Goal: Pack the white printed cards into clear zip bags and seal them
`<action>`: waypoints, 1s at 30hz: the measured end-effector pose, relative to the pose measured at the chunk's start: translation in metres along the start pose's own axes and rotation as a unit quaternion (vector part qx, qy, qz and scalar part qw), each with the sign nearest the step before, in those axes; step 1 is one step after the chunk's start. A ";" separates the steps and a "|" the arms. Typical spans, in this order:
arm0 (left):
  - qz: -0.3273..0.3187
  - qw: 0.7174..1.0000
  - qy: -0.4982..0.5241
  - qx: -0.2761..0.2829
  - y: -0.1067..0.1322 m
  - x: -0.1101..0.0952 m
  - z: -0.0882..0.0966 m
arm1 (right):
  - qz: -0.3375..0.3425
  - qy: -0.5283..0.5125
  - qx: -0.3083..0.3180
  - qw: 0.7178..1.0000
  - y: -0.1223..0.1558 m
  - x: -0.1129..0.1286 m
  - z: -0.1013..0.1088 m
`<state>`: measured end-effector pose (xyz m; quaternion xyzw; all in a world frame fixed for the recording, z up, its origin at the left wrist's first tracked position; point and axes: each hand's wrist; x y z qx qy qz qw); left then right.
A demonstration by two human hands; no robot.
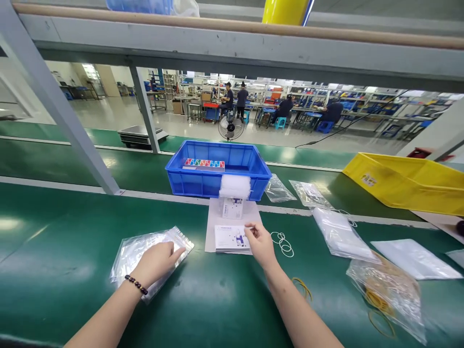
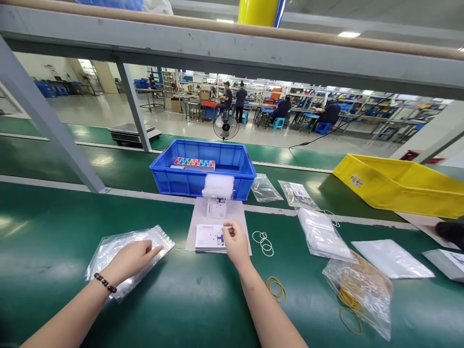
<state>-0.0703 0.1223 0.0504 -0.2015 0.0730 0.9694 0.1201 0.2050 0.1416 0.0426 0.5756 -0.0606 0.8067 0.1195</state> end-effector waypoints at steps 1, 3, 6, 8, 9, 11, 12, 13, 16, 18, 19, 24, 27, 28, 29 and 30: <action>0.014 0.999 -0.029 0.022 0.004 0.003 -0.004 | 0.000 -0.001 0.026 1.000 0.008 -0.003 -0.003; 0.012 0.997 -0.058 0.049 0.009 0.006 -0.009 | -0.002 0.003 0.077 0.997 0.020 -0.008 -0.010; -0.017 0.995 -0.076 0.066 0.012 0.000 -0.013 | -0.034 0.000 0.174 0.984 0.032 -0.012 -0.022; -0.045 0.994 -0.070 0.064 0.014 -0.009 -0.014 | -0.077 -0.012 0.248 0.965 0.039 -0.014 -0.031; -0.063 0.994 -0.058 0.061 0.016 -0.014 -0.016 | -0.102 -0.020 0.279 0.955 0.041 -0.015 -0.035; -0.104 0.993 -0.025 0.055 0.019 -0.025 -0.020 | -0.147 -0.037 0.317 0.936 0.046 -0.016 -0.043; -0.124 0.991 -0.007 0.053 0.020 -0.031 -0.024 | -0.161 -0.044 0.327 0.930 0.048 -0.017 -0.045; -0.142 0.988 0.010 0.051 0.021 -0.037 -0.027 | -0.165 -0.047 0.333 0.927 0.049 -0.017 -0.047; -0.171 0.981 0.065 0.058 0.017 -0.055 -0.036 | -0.096 -0.006 0.290 0.952 0.051 -0.019 -0.047; -0.159 0.978 0.121 0.054 0.009 -0.067 -0.039 | 0.003 0.055 0.209 0.976 0.051 -0.022 -0.043; -0.144 0.975 0.162 0.043 0.003 -0.072 -0.040 | 0.056 0.086 0.170 0.980 0.050 -0.024 -0.041; 0.010 0.907 0.420 0.013 -0.024 -0.086 -0.050 | 0.218 0.173 0.100 0.955 0.050 -0.028 -0.034; 0.032 0.888 0.457 -0.019 -0.028 -0.086 -0.059 | 0.224 0.176 0.107 0.953 0.055 -0.022 -0.034; 0.023 0.891 0.453 -0.024 -0.026 -0.085 -0.061 | 0.209 0.174 0.115 0.955 0.057 -0.019 -0.034; 0.012 0.893 0.448 -0.024 -0.025 -0.084 -0.063 | 0.186 0.172 0.124 0.960 0.058 -0.016 -0.034; -0.002 0.897 0.441 -0.023 -0.023 -0.083 -0.064 | 0.159 0.173 0.131 0.963 0.059 -0.014 -0.034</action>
Point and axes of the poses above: each hand's wrist, its own y-axis away from the middle knuckle, its own z-axis out of the back of the hand, x = y × z, and after that the axes turned 11 degrees about -z, right-handed
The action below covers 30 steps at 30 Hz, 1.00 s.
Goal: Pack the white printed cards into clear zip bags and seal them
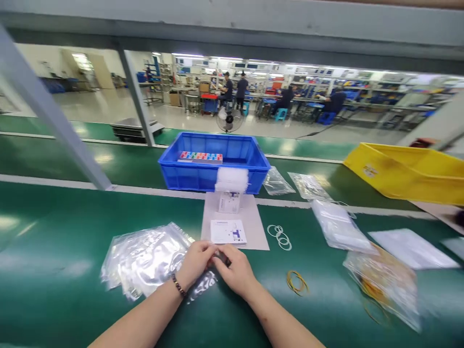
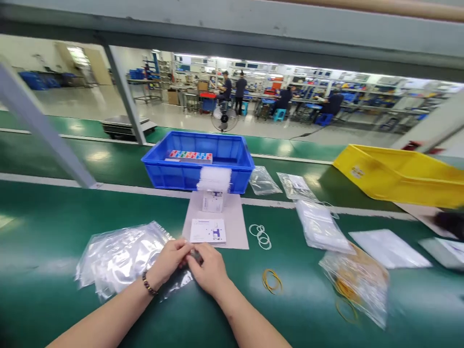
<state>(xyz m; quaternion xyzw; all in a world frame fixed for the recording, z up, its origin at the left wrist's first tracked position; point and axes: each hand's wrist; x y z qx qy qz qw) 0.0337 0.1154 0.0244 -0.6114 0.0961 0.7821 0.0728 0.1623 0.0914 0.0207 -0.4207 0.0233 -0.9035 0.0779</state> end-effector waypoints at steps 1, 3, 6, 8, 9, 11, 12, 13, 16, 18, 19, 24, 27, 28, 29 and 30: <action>-0.014 1.000 -0.008 0.010 0.002 0.001 0.001 | -0.026 -0.002 0.005 1.000 -0.001 0.002 0.000; -0.051 0.997 -0.053 0.016 0.004 0.001 0.002 | -0.059 -0.004 0.003 0.998 -0.003 0.001 0.001; -0.080 0.989 -0.116 0.036 0.007 0.002 0.003 | -0.067 0.026 -0.011 0.997 -0.005 -0.004 -0.001; -0.089 0.985 -0.139 0.052 0.007 0.004 0.004 | -0.053 0.069 -0.019 0.996 -0.004 -0.005 -0.003; -0.094 0.983 -0.148 0.057 0.007 0.005 0.005 | -0.046 0.096 -0.027 0.994 -0.004 -0.005 -0.005; -0.095 0.981 -0.160 0.062 0.005 0.008 0.007 | -0.036 0.150 -0.049 0.987 -0.002 -0.002 -0.008; -0.090 0.980 -0.165 0.061 0.003 0.009 0.008 | -0.034 0.173 -0.060 0.982 -0.002 -0.001 -0.010; -0.085 0.980 -0.168 0.059 0.003 0.009 0.008 | -0.032 0.192 -0.070 0.978 -0.002 0.000 -0.011; -0.071 0.982 -0.159 0.070 0.003 0.008 0.009 | -0.034 0.223 -0.097 0.969 -0.007 -0.001 -0.011; -0.056 0.985 -0.137 0.092 0.005 0.006 0.008 | -0.050 0.232 -0.119 0.964 -0.011 -0.006 -0.008; -0.043 0.986 -0.123 0.100 0.005 0.005 0.008 | -0.050 0.233 -0.131 0.962 -0.012 -0.009 -0.006; 0.054 0.996 -0.020 0.062 0.001 0.006 0.015 | 0.081 0.206 -0.155 0.963 -0.006 -0.009 -0.002; 0.061 0.997 0.005 0.051 -0.003 0.005 0.024 | 0.124 0.244 -0.084 0.958 -0.003 -0.005 -0.002; 0.033 0.999 -0.019 0.036 -0.004 0.004 0.027 | 0.125 0.244 -0.054 0.960 -0.003 -0.005 0.000; -0.019 0.998 -0.057 0.010 -0.004 0.002 0.030 | 0.122 0.228 -0.026 0.966 -0.004 -0.005 0.002; -0.090 0.991 -0.103 -0.015 -0.004 -0.001 0.032 | 0.115 0.198 -0.001 0.973 -0.004 -0.006 0.006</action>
Point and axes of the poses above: each hand's wrist, its own y-axis away from the middle knuckle, its own z-axis out of the back of the hand, x = y × z, and after that the axes turned 11 degrees about -z, right-handed
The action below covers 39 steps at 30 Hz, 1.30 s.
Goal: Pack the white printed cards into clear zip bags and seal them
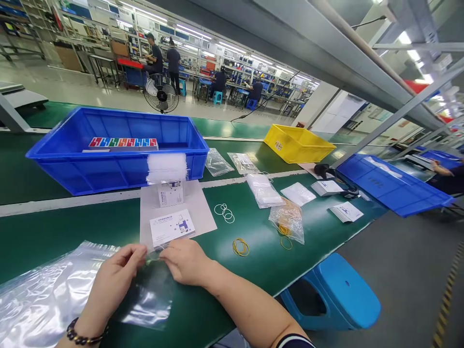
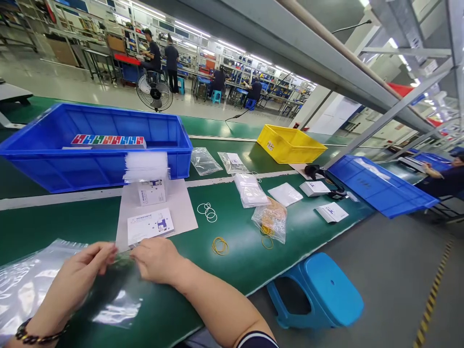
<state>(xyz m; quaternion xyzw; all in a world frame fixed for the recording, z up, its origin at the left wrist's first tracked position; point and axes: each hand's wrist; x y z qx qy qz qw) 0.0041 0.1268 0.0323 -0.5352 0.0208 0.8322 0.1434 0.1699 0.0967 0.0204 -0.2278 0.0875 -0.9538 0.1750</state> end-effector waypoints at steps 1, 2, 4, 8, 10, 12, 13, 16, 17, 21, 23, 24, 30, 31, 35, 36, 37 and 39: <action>-0.081 0.995 -0.047 -0.014 0.000 -0.002 0.003 | -0.006 -0.043 0.021 0.999 0.000 -0.002 0.004; -0.158 0.984 -0.087 -0.001 0.001 -0.003 0.005 | -0.015 -0.088 0.043 0.995 0.000 -0.005 0.008; -0.243 0.955 -0.138 0.098 0.001 -0.006 0.008 | -0.034 -0.167 0.108 0.979 0.000 -0.011 0.020; -0.161 0.941 -0.180 0.237 0.002 -0.009 0.011 | -0.073 -0.245 0.256 0.932 0.002 -0.024 0.040; -0.120 0.946 -0.171 0.247 0.002 -0.010 0.013 | -0.064 -0.266 0.249 0.929 0.002 -0.029 0.042; -0.102 0.949 -0.146 0.261 0.002 -0.011 0.013 | -0.080 -0.256 0.159 0.950 -0.001 -0.033 0.038; -0.097 0.950 -0.131 0.266 0.002 -0.011 0.012 | -0.102 -0.229 0.096 0.963 -0.002 -0.035 0.034; -0.086 0.952 -0.088 0.280 0.002 -0.010 0.008 | -0.188 -0.094 -0.048 0.977 -0.010 -0.043 0.017; -0.078 0.953 -0.075 0.283 0.002 -0.010 0.007 | -0.214 -0.052 -0.069 0.973 -0.012 -0.046 0.012; -0.046 0.953 -0.053 0.294 0.002 -0.010 0.000 | -0.319 -0.005 -0.078 0.944 -0.020 -0.059 0.003; -0.041 0.952 -0.053 0.298 0.002 -0.009 -0.003 | -0.359 -0.051 -0.073 0.929 -0.022 -0.064 0.004; -0.041 0.952 -0.052 0.298 0.002 -0.009 -0.004 | -0.373 -0.083 -0.083 0.920 -0.022 -0.065 0.005; -0.039 0.958 -0.019 0.283 0.001 -0.006 -0.008 | -0.357 -0.396 -0.199 0.823 -0.018 -0.063 0.020; -0.034 0.961 -0.009 0.275 0.001 -0.005 -0.008 | -0.348 -0.433 -0.182 0.811 -0.017 -0.062 0.023; -0.012 0.969 0.033 0.244 -0.001 0.000 -0.009 | -0.327 -0.456 -0.060 0.825 -0.011 -0.058 0.029; -0.007 0.970 0.046 0.240 -0.001 0.001 -0.009 | -0.321 -0.447 -0.022 0.835 -0.010 -0.056 0.030; -0.001 0.970 0.058 0.236 0.000 0.001 -0.010 | -0.307 -0.436 0.020 0.846 -0.009 -0.055 0.031; 0.000 0.972 0.082 0.219 0.002 0.001 -0.013 | -0.247 -0.404 0.114 0.873 -0.007 -0.051 0.033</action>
Point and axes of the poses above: each hand's wrist, its own y-axis away from the middle knuckle, its own z-axis out of the back of the hand, x = y × z, and after that the axes turned 11 degrees about -z, right-handed
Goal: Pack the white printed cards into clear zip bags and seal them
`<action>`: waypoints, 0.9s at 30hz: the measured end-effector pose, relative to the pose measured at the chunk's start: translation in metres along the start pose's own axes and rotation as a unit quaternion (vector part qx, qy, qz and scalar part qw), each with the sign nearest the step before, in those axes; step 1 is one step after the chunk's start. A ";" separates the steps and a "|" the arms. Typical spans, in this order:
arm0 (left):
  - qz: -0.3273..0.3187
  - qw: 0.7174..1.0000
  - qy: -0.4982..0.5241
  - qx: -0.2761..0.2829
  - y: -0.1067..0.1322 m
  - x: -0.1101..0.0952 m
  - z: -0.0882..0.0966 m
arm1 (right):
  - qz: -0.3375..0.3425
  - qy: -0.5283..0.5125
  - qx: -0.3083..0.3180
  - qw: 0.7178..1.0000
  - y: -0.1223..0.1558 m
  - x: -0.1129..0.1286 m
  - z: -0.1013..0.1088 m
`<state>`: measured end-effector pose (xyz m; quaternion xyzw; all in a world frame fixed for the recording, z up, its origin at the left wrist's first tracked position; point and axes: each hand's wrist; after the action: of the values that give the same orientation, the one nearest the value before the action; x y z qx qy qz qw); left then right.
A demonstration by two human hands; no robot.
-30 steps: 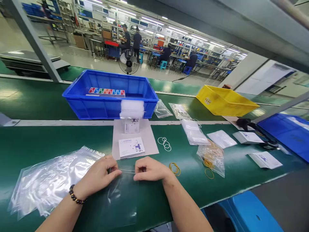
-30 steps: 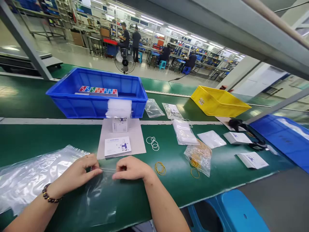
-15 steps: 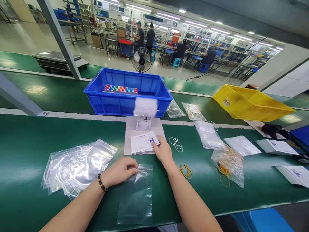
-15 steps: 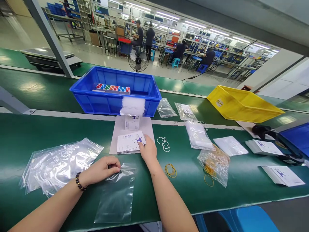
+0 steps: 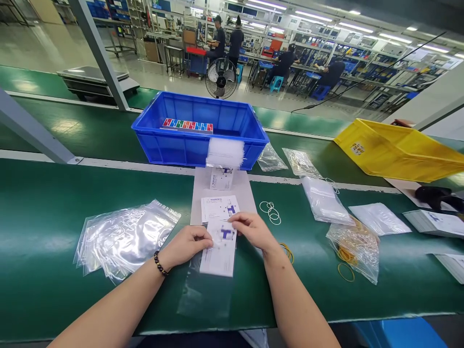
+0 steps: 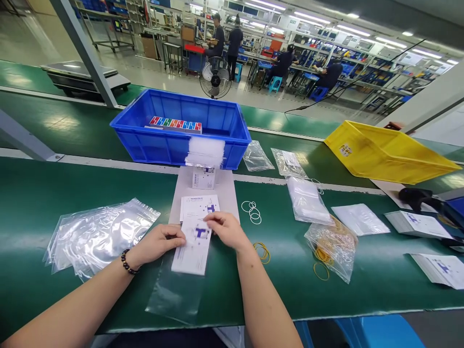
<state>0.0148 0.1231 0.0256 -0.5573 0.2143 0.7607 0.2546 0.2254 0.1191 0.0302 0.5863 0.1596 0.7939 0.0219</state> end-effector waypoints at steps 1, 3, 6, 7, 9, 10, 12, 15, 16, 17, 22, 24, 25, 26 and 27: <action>-0.009 1.000 0.010 -0.013 0.000 0.000 -0.002 | 0.015 0.037 0.047 0.998 0.002 0.001 -0.001; -0.027 0.998 0.028 -0.042 0.000 -0.001 -0.004 | 0.039 0.100 0.118 0.987 0.005 0.004 -0.004; -0.015 0.994 0.081 -0.068 0.000 -0.001 -0.005 | 0.019 0.129 0.169 0.977 0.007 0.007 -0.007; 0.001 0.992 0.108 -0.073 -0.001 0.000 -0.005 | 0.007 0.124 0.174 0.977 0.007 0.008 -0.008; 0.040 0.984 0.156 -0.076 -0.001 0.002 -0.004 | -0.014 0.108 0.162 0.981 0.008 0.008 -0.008; 0.058 0.981 0.170 -0.074 -0.001 0.004 -0.003 | -0.020 0.097 0.149 0.984 0.008 0.008 -0.009; 0.082 0.979 0.173 -0.066 -0.001 0.005 -0.002 | -0.028 0.065 0.132 0.989 0.008 0.009 -0.010; 0.082 0.982 0.158 -0.065 0.000 0.004 -0.002 | -0.044 0.011 0.132 0.990 0.008 0.008 -0.012; 0.078 0.982 0.155 -0.069 0.000 0.003 -0.003 | -0.050 0.006 0.132 0.990 0.008 0.007 -0.013; 0.073 0.983 0.153 -0.073 0.000 0.002 -0.003 | -0.055 0.010 0.128 0.990 0.008 0.007 -0.014; 0.062 0.983 0.152 -0.083 0.000 -0.003 -0.005 | -0.051 0.069 0.074 0.994 0.006 0.008 -0.022; 0.065 0.981 0.159 -0.088 0.000 -0.004 -0.006 | -0.036 0.084 0.054 0.994 0.006 0.010 -0.026; 0.067 0.981 0.162 -0.089 0.000 -0.005 -0.006 | -0.029 0.091 0.050 0.994 0.006 0.011 -0.027; 0.069 0.980 0.162 -0.089 0.000 -0.006 -0.007 | -0.022 0.096 0.050 0.994 0.007 0.012 -0.029; 0.069 0.981 0.158 -0.089 -0.001 -0.006 -0.008 | -0.019 0.101 0.054 0.993 0.008 0.013 -0.030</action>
<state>0.0225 0.1178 0.0293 -0.6749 0.2216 0.6946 0.1136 0.1944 0.1081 0.0367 0.5001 0.2149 0.8388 -0.0109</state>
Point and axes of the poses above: each hand's wrist, its own y-axis away from the middle knuckle, its own z-axis out of the back of the hand, x = y × z, and after that the axes turned 11 degrees about -z, right-handed
